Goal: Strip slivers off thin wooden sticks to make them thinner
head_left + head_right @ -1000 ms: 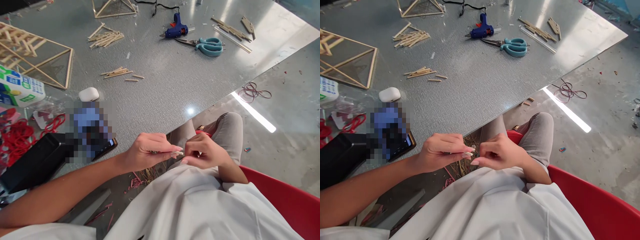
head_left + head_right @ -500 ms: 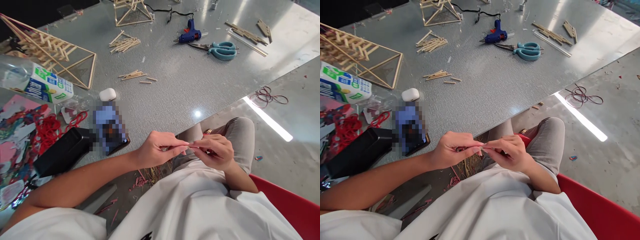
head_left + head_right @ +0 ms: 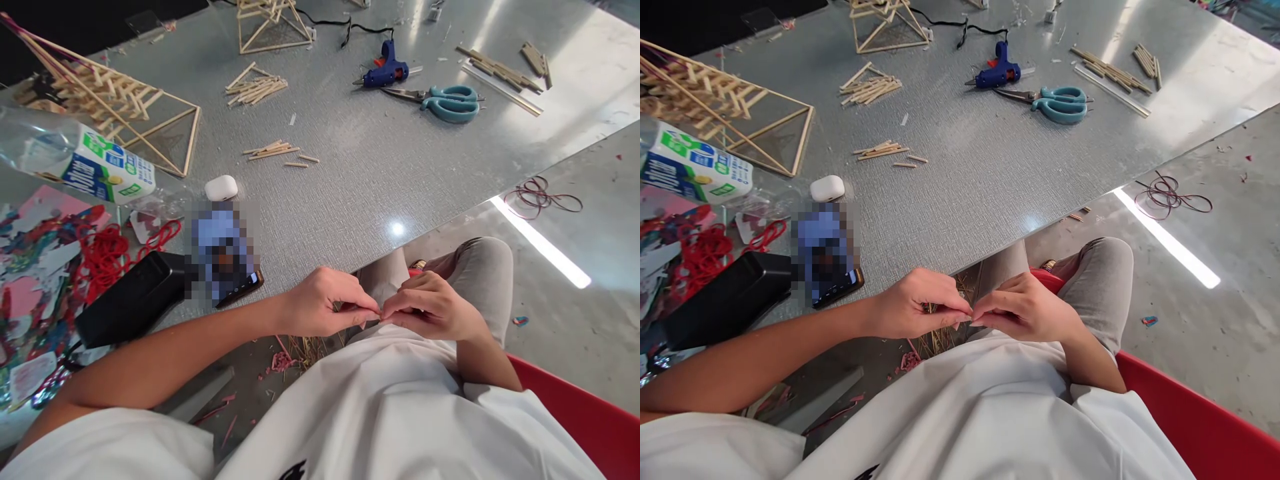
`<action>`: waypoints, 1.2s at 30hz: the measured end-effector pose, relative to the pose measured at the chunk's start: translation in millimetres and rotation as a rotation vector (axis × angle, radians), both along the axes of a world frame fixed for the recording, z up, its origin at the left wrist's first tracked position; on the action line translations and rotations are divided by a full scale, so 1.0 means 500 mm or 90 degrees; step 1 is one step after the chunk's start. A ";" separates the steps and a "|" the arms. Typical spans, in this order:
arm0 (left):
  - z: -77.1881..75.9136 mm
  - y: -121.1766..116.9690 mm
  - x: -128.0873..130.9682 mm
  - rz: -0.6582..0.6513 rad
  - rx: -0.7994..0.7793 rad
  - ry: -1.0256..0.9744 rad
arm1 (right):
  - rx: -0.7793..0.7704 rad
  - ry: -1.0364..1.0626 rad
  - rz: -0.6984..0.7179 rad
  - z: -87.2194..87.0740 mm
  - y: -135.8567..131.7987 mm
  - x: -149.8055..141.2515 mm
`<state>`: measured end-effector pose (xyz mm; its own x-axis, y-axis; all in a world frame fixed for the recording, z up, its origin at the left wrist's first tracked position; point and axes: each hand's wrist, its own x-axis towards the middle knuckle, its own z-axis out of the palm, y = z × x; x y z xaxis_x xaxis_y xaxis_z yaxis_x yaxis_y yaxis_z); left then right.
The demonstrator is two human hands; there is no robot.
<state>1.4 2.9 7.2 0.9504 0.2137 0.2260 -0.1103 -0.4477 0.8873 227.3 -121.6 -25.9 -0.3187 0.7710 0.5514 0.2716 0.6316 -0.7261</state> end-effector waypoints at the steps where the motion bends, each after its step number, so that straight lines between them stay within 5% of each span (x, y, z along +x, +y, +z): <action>1: 0.000 0.000 0.000 0.000 -0.001 -0.001 | -0.008 0.000 0.003 -0.001 0.001 -0.001; 10: 0.003 -0.003 0.001 0.030 -0.025 0.007 | -0.034 -0.037 0.000 -0.006 -0.001 0.001; 20: 0.012 -0.007 0.001 0.159 -0.097 0.027 | -0.115 -0.145 0.020 0.000 -0.007 0.021; 30: 0.015 -0.005 0.002 0.149 -0.102 0.026 | -0.106 -0.064 -0.144 -0.015 -0.007 -0.014; 36: -0.001 -0.008 -0.002 0.113 -0.067 0.004 | -0.080 -0.053 -0.132 -0.010 0.007 -0.026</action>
